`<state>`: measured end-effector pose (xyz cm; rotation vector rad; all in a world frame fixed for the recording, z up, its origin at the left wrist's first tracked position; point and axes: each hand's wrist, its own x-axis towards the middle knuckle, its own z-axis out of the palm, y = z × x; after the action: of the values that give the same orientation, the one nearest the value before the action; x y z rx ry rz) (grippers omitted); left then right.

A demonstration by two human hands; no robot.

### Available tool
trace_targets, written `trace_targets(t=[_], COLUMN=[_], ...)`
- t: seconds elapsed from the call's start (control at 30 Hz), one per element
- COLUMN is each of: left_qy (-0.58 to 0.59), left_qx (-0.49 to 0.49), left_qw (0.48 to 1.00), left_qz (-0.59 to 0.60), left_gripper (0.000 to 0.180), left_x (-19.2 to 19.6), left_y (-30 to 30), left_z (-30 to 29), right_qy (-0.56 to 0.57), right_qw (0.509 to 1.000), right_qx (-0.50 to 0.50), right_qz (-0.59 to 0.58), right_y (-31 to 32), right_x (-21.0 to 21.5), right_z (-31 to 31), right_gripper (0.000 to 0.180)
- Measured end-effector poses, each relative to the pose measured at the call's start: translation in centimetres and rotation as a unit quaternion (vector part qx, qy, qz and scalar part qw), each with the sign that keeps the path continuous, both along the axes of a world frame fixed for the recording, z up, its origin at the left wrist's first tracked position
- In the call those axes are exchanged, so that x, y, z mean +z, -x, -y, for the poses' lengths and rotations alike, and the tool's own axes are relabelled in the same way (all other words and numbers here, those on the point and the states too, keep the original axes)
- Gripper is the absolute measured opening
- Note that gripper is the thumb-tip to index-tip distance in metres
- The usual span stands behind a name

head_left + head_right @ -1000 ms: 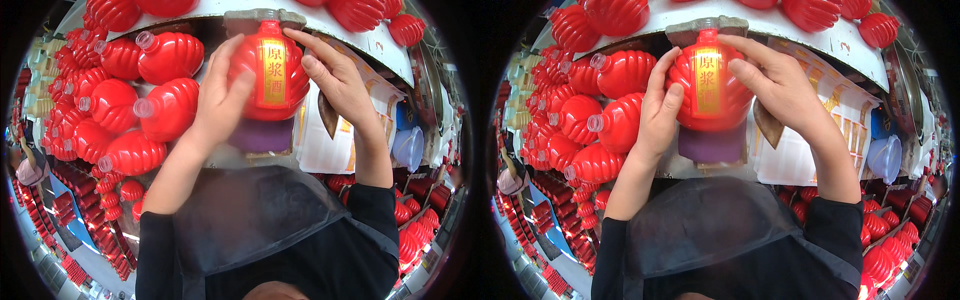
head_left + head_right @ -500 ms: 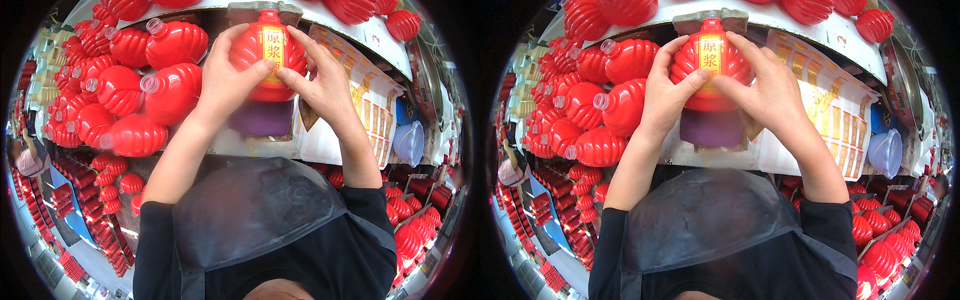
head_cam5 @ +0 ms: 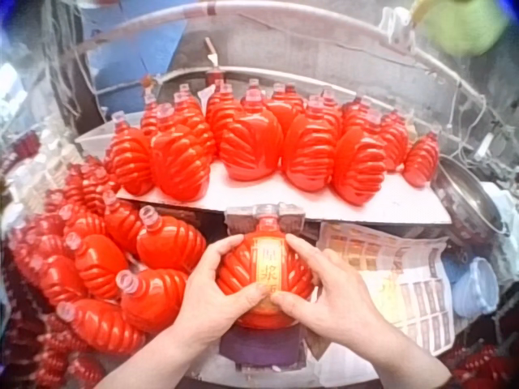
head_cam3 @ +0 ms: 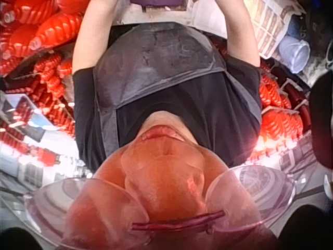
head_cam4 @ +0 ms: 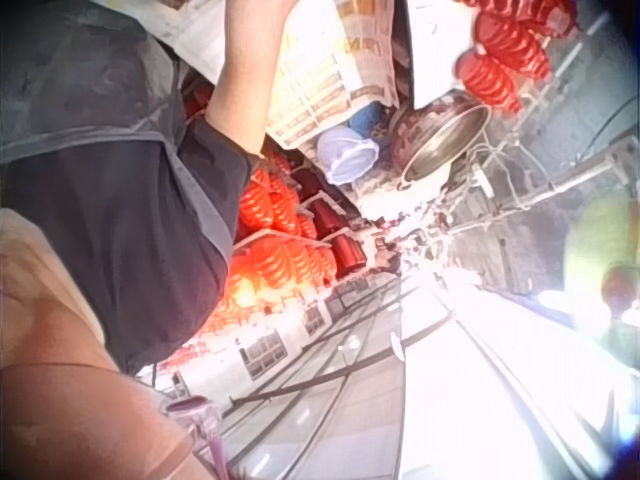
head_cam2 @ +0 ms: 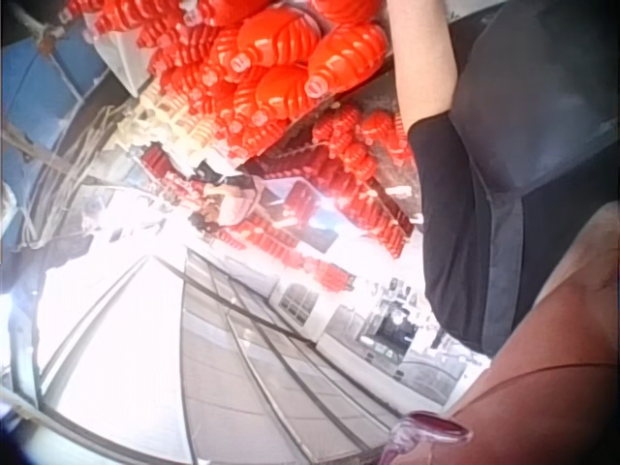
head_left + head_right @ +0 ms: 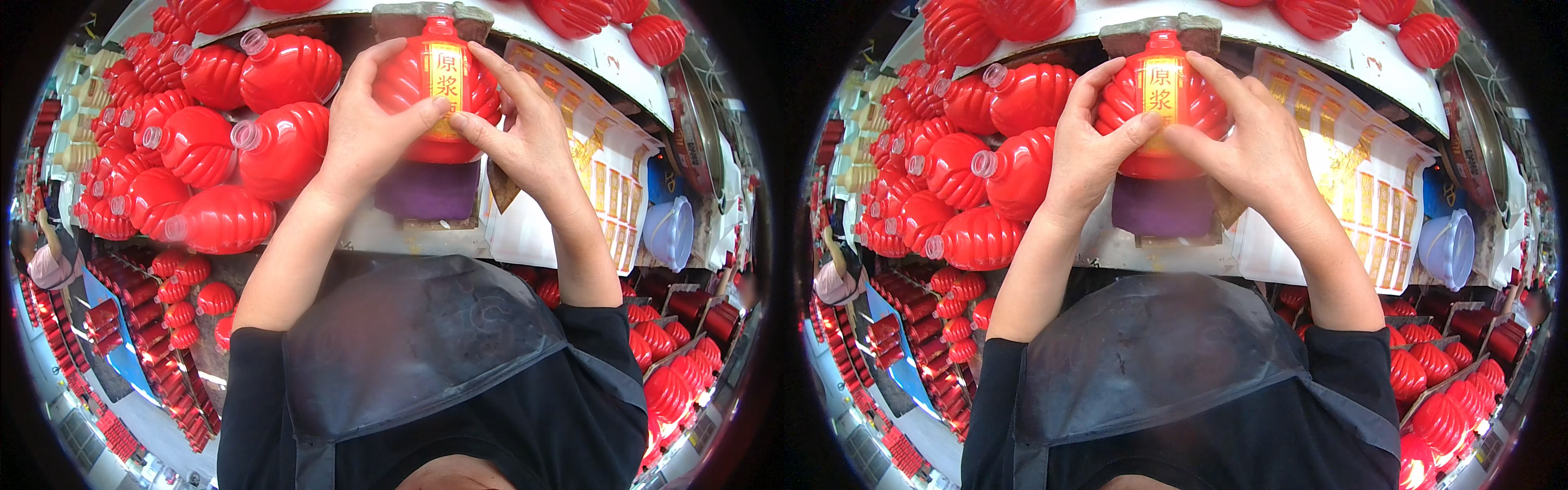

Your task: The person repeatedly picks up red ribbed plastic bottles from a metal table, peels a gold label from a sheet, and wraps it around each bottle by hand. The labeled bottles are placed back on the table. The process is repeated for multiple bottles.

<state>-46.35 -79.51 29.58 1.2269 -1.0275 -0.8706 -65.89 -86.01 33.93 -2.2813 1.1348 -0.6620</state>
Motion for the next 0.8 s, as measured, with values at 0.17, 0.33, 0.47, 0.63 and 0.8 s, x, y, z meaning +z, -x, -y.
trace_targets(t=[0.17,0.33,0.47,0.63,0.8], left_qy=[-0.01,-0.008,-0.006,-0.01,-0.013], left_qx=[-0.014,-0.023,-0.014,-0.008,-0.002], left_qw=[0.999,0.999,1.0,1.0,1.0], left_qz=[-0.044,-0.044,-0.003,-0.008,-0.003], left_gripper=[0.078,0.078,0.078,0.078,0.078], left_x=[0.3,0.4,0.2,0.2,0.3], left_y=[0.0,-0.1,0.1,0.3,0.4], left_z=[-0.3,-0.2,-0.2,-0.1,-0.2], right_qy=[-0.204,-0.214,-0.142,-0.053,-0.049], right_qw=[0.971,0.963,0.984,0.996,0.997], right_qx=[0.03,0.066,0.037,0.026,0.022], right_qz=[0.123,0.149,0.102,0.066,0.063], right_y=[0.6,0.9,0.4,-0.1,0.0], right_x=[-0.1,-0.1,-0.1,-0.1,-0.1], right_z=[1.5,2.0,1.4,1.3,1.5], right_gripper=[0.061,0.054,0.065,0.071,0.072])
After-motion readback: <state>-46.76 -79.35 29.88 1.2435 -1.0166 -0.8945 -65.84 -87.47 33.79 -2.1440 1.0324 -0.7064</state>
